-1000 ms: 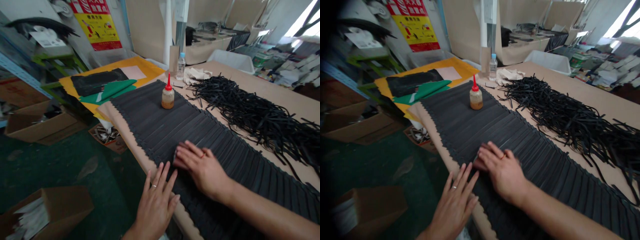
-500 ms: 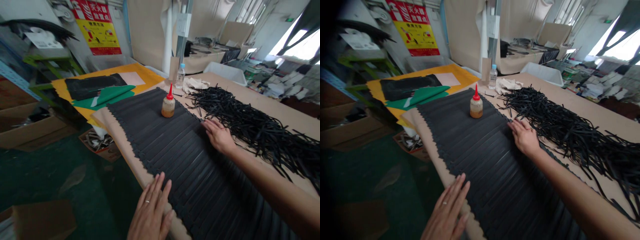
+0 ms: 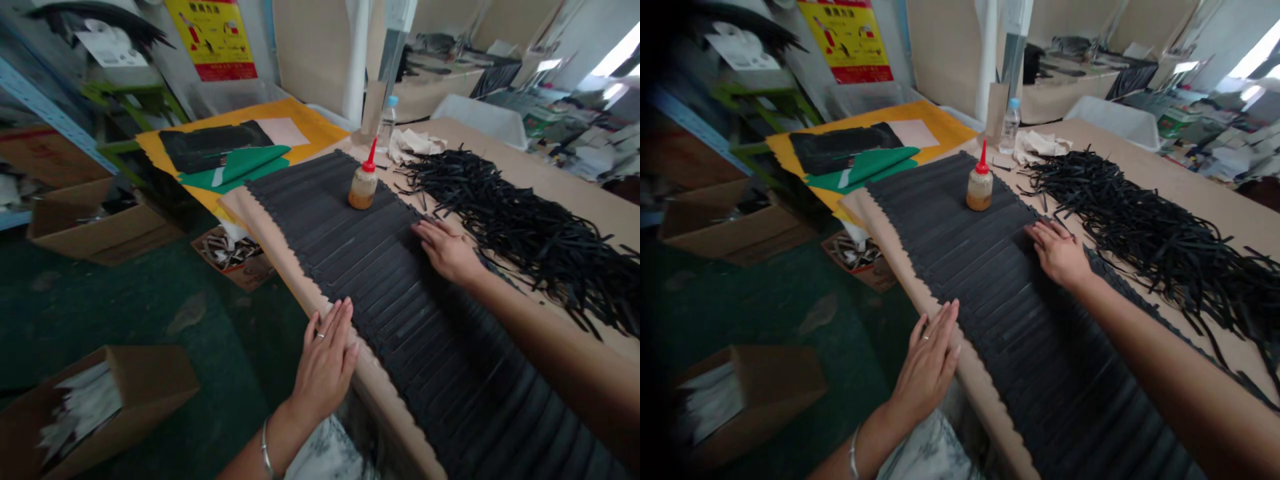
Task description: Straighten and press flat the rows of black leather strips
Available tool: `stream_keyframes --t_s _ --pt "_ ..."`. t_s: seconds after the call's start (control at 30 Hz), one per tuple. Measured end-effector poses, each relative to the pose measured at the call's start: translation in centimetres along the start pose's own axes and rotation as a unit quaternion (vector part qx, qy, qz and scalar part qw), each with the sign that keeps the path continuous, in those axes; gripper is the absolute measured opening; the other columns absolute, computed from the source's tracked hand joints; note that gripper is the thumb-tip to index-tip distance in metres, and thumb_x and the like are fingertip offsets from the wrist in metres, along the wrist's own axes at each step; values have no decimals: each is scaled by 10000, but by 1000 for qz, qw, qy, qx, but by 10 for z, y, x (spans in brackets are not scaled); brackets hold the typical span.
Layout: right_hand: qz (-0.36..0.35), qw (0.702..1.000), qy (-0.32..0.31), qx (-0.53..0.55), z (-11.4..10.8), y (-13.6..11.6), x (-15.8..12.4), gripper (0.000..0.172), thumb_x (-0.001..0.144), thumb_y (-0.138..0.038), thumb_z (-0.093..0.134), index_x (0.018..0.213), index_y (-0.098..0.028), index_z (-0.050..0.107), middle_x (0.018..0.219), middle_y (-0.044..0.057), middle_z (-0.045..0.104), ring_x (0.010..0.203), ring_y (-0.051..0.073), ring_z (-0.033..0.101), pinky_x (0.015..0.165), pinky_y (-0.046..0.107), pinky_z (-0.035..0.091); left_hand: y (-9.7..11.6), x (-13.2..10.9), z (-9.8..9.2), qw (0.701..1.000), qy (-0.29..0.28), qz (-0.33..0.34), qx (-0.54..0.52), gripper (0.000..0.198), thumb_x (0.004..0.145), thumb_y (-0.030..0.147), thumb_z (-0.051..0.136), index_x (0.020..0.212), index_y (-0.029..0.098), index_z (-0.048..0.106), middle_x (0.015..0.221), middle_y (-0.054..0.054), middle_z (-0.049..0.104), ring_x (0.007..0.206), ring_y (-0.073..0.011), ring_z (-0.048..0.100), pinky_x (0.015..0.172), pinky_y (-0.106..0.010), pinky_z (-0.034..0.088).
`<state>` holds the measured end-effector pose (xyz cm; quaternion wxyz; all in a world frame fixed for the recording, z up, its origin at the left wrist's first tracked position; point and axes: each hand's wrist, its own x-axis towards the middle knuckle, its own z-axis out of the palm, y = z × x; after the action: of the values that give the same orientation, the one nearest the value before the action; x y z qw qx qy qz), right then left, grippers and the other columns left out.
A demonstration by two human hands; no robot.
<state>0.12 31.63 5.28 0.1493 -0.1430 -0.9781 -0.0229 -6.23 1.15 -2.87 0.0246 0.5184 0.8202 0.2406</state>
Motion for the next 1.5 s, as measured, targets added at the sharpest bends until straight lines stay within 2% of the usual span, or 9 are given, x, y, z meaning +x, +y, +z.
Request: stream_keyframes --t_s 0.3,0.47,0.63,0.77,0.93,1.07,1.2,1.33,1.5 --pt "-12 989 -125 82 10 -173 -83 525 1010 -288 353 1524 -211 420 1608 28 352 1546 256 177 1051 534 358 -20 2 -26 943 45 -78 -321 551 1086 385 173 1614 258 78 1670 -87 217 1433 -185 429 1188 -372 370" --pt "-27 987 -111 113 -37 -123 -109 498 1021 -300 357 1511 -276 444 1572 23 435 1507 228 289 989 458 368 -18 71 -61 961 140 -27 -236 580 1075 483 200 1453 133 467 1455 -153 550 1227 -216 615 1144 -430 411" --pt "155 984 -83 13 -44 -93 -137 478 1010 -262 372 1470 -296 497 1531 21 496 1458 355 339 1062 593 255 72 191 -27 938 -193 262 -117 620 1071 328 29 1519 72 372 1652 -96 269 1543 -169 151 1252 -356 176" --pt "7 987 -141 79 -62 -150 -153 566 977 -264 421 1542 -269 397 1612 -18 366 1384 336 401 985 504 373 138 247 25 882 -311 352 -46 550 1061 372 212 1508 140 433 1645 -55 288 1533 -207 198 1243 -394 189" --pt "91 993 -73 5 -102 -105 -185 543 986 -268 399 1520 -363 426 1570 -14 450 1205 326 519 906 528 392 142 254 63 846 -331 418 9 579 1030 441 277 1580 261 280 1681 1 166 1555 -238 82 1237 -554 70" --pt "238 966 -81 -55 -72 -53 -203 430 1007 -330 425 1412 -379 563 1477 62 532 1143 339 534 835 500 411 134 251 73 844 -313 436 20 584 1023 443 261 1580 267 280 1684 8 158 1555 -232 88 1235 -550 36" --pt "150 982 -114 -5 -38 -118 -209 442 1002 -275 464 1434 -337 537 1452 79 539 1000 257 545 821 469 407 133 250 72 846 -307 435 32 589 1021 469 239 1577 280 287 1682 25 164 1553 -222 102 1238 -542 52" --pt "38 993 -101 58 -64 -154 -218 406 984 -235 492 1378 -198 578 1181 111 651 918 231 550 739 396 440 140 255 62 848 -321 419 46 622 1027 501 132 1595 268 230 1676 19 187 1548 -211 138 1239 -539 104" --pt "169 983 -13 -73 -111 -62 -240 418 1006 -210 440 1398 -237 583 1039 98 627 799 178 577 647 297 430 195 251 69 848 -314 426 31 637 1028 492 79 1616 248 57 1692 26 55 1558 -175 56 1240 -548 94"
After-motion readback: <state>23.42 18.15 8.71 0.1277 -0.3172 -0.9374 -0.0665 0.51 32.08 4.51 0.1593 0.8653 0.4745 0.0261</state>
